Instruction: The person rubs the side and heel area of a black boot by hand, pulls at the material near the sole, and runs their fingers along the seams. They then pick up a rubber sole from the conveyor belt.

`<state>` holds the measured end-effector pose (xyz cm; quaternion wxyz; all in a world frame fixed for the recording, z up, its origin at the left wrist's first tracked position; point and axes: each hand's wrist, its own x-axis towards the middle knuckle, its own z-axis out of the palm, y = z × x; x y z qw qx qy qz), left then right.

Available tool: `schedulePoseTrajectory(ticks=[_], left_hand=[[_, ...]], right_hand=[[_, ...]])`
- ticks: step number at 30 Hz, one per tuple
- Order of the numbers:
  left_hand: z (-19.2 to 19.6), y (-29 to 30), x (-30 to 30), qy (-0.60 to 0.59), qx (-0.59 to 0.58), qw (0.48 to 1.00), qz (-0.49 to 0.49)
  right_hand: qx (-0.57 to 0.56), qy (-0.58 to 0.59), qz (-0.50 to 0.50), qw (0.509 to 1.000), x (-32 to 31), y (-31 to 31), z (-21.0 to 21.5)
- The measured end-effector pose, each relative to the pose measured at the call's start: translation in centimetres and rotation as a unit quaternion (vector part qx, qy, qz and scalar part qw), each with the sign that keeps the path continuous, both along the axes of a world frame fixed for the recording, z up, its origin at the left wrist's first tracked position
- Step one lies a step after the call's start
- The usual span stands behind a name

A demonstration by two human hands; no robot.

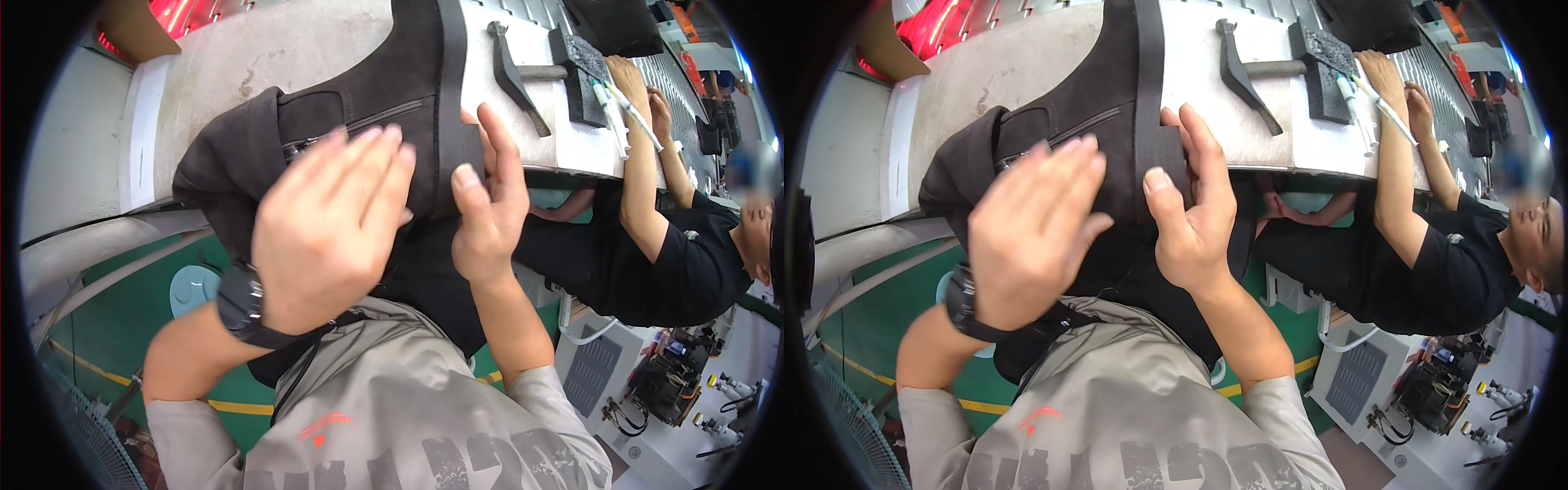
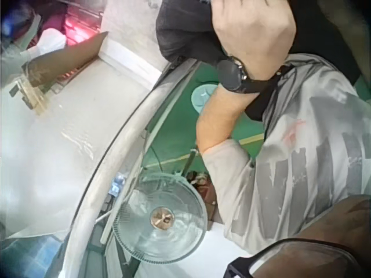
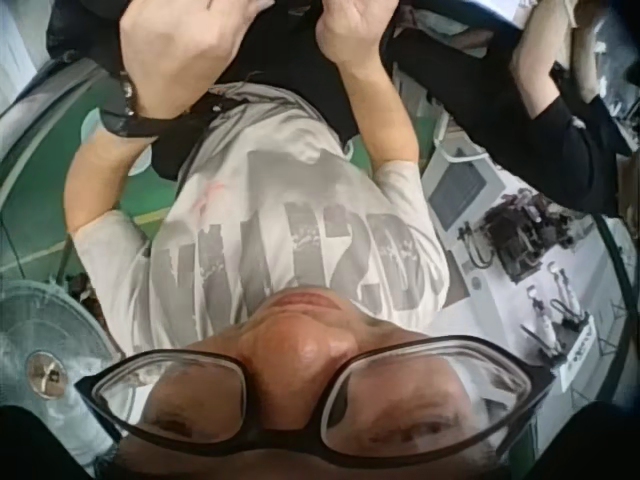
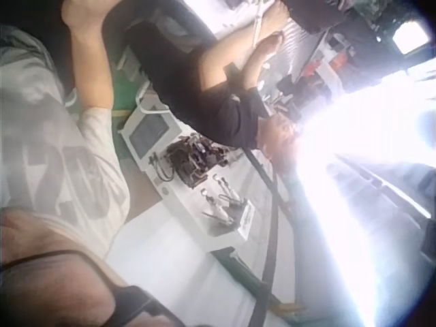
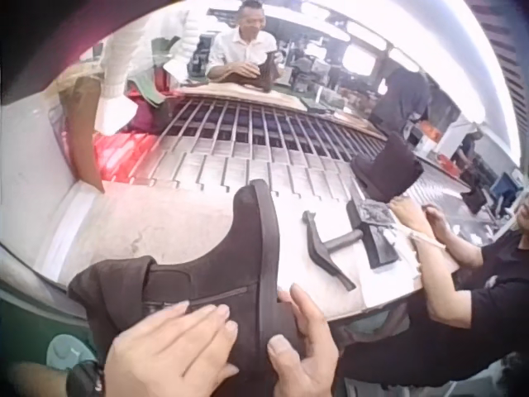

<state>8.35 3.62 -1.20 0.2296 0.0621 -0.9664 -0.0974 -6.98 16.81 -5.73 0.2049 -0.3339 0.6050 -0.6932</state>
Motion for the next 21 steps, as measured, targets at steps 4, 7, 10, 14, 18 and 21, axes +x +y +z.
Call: schedulePoseTrajectory(ticks=[4, 7, 10, 14, 18, 21], left_hand=[[1.4, -4.9, -3.8, -0.049, 0.032, 0.997, 0.057], [0.5, -6.5, -4.7, -0.101, 0.159, 0.982, 0.016], [-0.3, -6.8, -4.5, -0.092, 0.206, 0.974, 0.002], [-0.5, -6.8, -4.6, -0.101, 0.175, 0.979, 0.011], [-0.5, -6.7, -4.7, -0.096, 0.186, 0.978, 0.006], [-0.6, -6.8, -4.6, -0.094, 0.184, 0.978, 0.004]], right_hand=[[0.031, -0.026, -0.047, 0.998, -1.0, -0.3, -1.4], [0.010, -0.021, -0.073, 0.997, -0.6, -0.7, -1.7], [-0.004, -0.031, -0.100, 0.995, 0.2, -0.8, -2.1], [-0.038, -0.029, -0.128, 0.991, 0.4, -1.0, -2.7], [-0.074, -0.066, -0.132, 0.986, 0.6, -1.0, -2.8], [-0.074, -0.043, -0.156, 0.984, 0.7, -1.2, -2.8]])
